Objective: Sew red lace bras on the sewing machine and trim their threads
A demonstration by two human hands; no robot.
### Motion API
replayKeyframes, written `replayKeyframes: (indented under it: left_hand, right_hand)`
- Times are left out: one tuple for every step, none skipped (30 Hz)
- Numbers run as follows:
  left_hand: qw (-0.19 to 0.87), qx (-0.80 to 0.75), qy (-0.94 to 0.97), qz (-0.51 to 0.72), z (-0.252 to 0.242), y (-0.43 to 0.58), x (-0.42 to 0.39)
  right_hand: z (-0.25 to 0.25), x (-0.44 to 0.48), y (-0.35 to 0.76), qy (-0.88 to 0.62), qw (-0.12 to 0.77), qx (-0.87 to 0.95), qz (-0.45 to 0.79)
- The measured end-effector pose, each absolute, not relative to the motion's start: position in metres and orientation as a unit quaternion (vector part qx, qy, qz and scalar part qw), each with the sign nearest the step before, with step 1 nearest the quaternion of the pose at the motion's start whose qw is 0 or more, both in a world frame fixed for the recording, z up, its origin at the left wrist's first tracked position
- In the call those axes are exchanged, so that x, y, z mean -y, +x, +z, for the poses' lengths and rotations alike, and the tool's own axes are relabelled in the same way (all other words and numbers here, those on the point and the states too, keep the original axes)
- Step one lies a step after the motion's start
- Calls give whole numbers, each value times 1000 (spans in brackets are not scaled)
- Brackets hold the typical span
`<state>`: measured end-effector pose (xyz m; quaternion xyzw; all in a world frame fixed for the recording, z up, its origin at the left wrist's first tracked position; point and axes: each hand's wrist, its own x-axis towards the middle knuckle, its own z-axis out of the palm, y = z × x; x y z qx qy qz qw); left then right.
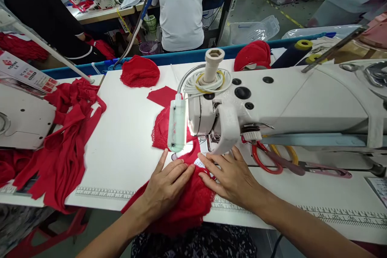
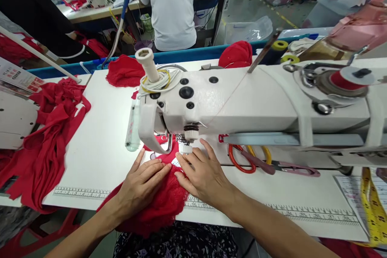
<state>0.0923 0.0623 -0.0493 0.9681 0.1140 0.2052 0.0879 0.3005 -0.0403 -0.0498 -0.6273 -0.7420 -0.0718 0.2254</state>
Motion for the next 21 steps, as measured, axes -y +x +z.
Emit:
replayKeyframes:
  left_hand:
    - [87, -112, 969, 204, -49, 92, -62]
    - [87, -110, 969, 203, -49, 92, -62]
    - [87, -109, 969, 205, -48, 92, -62]
    - [87, -110, 968, 206, -48, 92, -62]
    - [89, -111, 968, 206, -48, 92, -63]
    - [91, -114, 968, 206, -49, 92, -63]
    - [93, -115, 967, 208, -49, 92, -63]
    - [96, -117, 966, 209, -50, 92, -63]
    - [97, -117, 966, 209, -51, 91, -63]
    - [98, -117, 966, 209, -52, 91, -63]
    - [97, -116, 966, 208, -53, 90, -63]
    - [97, -116, 967, 205, -53, 90, -63]
    - [97, -114, 968, 201, -54, 90, -63]
    - [99, -114, 969, 196, -54, 90, -63]
    - [101, -114, 969, 193, -54, 90, -63]
    - [102, -116, 969, 192, -53, 90, -63]
    - [103, -116, 969, 192, -53, 91, -64]
    - [103, -116, 968, 195, -53, 91, -64]
    - [103, -117, 967, 199, -52, 92, -64]
    - [103, -118, 967, 203, -51, 93, -64]
    - [104, -118, 966, 205, -51, 93, -63]
  right_hand:
    - [-50, 40, 300, -627, 224, 742, -74]
    - [-50, 40, 300, -627, 223, 742, -76]
    - [-51, 41, 300, -627, 223, 742, -78]
    - [-51, 41, 300, -627, 222, 742, -79]
    - [-51, 41, 299, -628, 222, 742, -81]
    - [-52, 41, 299, -629, 222, 741, -82]
    - [-52, 41, 299, -631, 221, 739, -82]
    - [-52, 42, 298, -632, 222, 738, -80]
    - [-52, 42, 298, -634, 223, 737, -78]
    - [-52, 42, 298, -635, 225, 736, -75]
    - [-52, 41, 298, -635, 226, 735, -73]
    - [-51, 41, 298, -636, 225, 735, -71]
    - [-51, 41, 298, -636, 224, 735, -71]
    - [-51, 41, 298, -637, 221, 735, -71]
    - [-50, 41, 298, -640, 216, 734, -73]
    - [-50, 40, 298, -643, 209, 733, -75]
    - [-50, 40, 297, -647, 201, 732, -77]
    - [-49, 41, 297, -650, 193, 731, -79]
    - [-49, 41, 298, -653, 186, 730, -80]
    - [-49, 41, 298, -653, 181, 731, -81]
    - [-49, 42, 298, -653, 178, 731, -81]
